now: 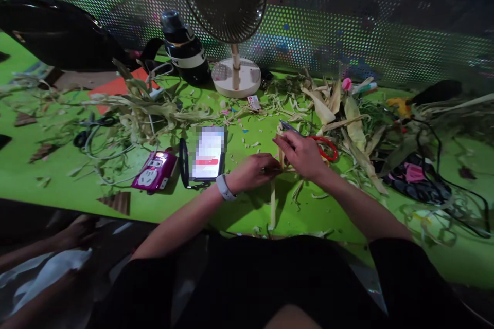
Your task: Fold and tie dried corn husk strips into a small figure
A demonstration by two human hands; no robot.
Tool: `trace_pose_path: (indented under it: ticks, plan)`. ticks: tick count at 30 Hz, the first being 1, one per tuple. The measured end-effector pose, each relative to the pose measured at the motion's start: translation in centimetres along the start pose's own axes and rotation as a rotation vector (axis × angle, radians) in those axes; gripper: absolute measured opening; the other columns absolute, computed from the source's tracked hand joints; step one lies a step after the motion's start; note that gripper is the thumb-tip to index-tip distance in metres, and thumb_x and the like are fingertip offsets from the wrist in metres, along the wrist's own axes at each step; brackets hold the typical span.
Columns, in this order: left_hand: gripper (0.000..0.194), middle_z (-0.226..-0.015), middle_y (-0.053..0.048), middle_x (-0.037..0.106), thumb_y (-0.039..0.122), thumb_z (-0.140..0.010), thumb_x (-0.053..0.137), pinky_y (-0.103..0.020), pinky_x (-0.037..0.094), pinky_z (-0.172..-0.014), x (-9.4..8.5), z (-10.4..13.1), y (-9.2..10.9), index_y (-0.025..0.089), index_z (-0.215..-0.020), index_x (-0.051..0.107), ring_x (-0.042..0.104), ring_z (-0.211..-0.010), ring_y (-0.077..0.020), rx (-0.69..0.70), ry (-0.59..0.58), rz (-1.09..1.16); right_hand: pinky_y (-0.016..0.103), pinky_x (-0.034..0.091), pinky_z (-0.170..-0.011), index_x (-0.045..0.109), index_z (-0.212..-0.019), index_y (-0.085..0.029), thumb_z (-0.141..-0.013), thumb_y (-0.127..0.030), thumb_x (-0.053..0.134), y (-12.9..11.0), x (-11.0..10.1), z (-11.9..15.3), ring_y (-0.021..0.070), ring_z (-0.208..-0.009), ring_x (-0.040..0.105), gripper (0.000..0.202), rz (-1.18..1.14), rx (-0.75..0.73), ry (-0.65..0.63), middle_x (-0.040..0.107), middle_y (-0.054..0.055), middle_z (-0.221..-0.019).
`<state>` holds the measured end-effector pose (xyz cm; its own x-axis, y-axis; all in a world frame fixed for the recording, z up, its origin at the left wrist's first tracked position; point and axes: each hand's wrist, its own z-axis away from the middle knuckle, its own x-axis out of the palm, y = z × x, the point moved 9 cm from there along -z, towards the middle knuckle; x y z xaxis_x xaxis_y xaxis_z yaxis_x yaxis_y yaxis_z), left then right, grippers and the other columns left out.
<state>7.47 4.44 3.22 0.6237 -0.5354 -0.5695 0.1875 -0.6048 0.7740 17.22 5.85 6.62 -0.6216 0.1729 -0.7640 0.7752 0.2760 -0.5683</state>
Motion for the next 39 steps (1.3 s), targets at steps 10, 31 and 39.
trace_pose_path:
  ticks: [10,31,39]
  plan:
    - [0.033,-0.073,-0.002,0.067,0.034,-0.062,0.08,-0.02,0.047,-0.064,-3.4,0.6,-4.7,0.011,-0.082,0.067,0.059,-0.063,-0.008,-0.414,0.159,0.71,0.021,0.044,-0.046,0.045,-0.128,-0.019,-0.086,-0.054,0.052,2.9,1.4,2.7,0.0111,-0.05,0.06,0.055,-0.833,0.324,-1.006,0.07,0.003,-0.074]
    - [0.037,-0.07,-0.002,0.069,0.033,-0.054,0.084,-0.017,0.045,-0.058,-1.6,1.0,-5.6,0.011,-0.08,0.069,0.057,-0.058,-0.0056,-0.571,0.189,0.903,0.039,0.049,-0.089,0.066,-0.09,-0.023,-0.092,-0.04,0.048,-0.4,-4.1,0.5,0.0213,-0.103,0.06,0.025,-0.456,-0.099,0.082,0.066,0.006,-0.103]
    - [0.037,-0.068,0.0,0.066,0.037,-0.059,0.081,-0.021,0.045,-0.063,-1.7,0.8,-4.9,0.01,-0.081,0.07,0.056,-0.06,-0.0068,-0.502,0.246,0.791,0.028,0.048,-0.065,0.063,-0.1,-0.02,-0.093,-0.027,0.047,-4.7,-1.5,1.9,0.0157,-0.071,0.063,0.019,-0.043,-0.424,0.009,0.07,0.006,-0.082]
